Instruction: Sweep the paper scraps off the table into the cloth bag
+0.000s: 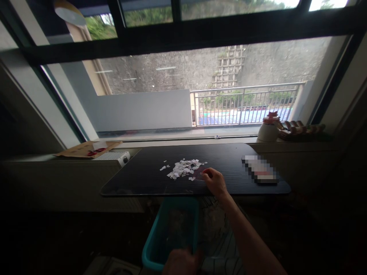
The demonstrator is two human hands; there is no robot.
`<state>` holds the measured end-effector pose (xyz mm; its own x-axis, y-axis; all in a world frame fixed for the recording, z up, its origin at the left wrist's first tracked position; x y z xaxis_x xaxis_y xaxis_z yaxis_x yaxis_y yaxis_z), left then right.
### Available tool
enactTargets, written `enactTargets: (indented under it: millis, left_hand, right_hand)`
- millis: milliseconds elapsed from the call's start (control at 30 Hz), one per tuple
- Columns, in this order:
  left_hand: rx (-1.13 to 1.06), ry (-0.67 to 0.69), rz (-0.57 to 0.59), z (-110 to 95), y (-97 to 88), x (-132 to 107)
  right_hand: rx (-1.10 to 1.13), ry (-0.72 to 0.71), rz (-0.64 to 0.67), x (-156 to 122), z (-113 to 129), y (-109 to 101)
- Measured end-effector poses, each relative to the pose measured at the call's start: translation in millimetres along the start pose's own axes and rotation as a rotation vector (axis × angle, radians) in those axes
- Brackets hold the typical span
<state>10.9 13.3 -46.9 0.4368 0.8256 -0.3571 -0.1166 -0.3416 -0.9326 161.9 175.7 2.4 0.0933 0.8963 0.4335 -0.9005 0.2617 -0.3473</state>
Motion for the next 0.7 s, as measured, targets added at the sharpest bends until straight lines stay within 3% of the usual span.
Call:
enactTargets:
  millis: [133,333,533,700]
  left_hand:
    - [0.002,-0.001,-0.002,0.1,1.6,1.0]
    - [0.012,-0.013,0.027,0.4,0.4,2.1]
    - [0.033,-0.006,0.021,1.1,-1.0,2.6]
    - [0.051,-0.007,0.035,1.3,1.8,4.4]
  right_hand:
    - [0.012,-0.041,0.037,-0.6,1.2,2.8]
    - [-0.03,-0.02,-0.061,1.4,-6.7,1.2]
    - [-0.038,-0.081,0.012,2.9,-5.4,6.1]
    - [-0.063,-0.052,-0.019,0.6,-5.2,4.4]
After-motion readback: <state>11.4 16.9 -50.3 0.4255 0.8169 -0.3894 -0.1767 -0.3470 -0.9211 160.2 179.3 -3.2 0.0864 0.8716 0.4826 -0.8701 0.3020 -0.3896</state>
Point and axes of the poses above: each hand's wrist, its own x-axis towards the middle knuckle, its own y-axis out of the palm, z = x × y, the point moved 2 cm from there along x, towards the middle knuckle, and after that the axes turned 9 degrees about x, right-handed, at the moved point
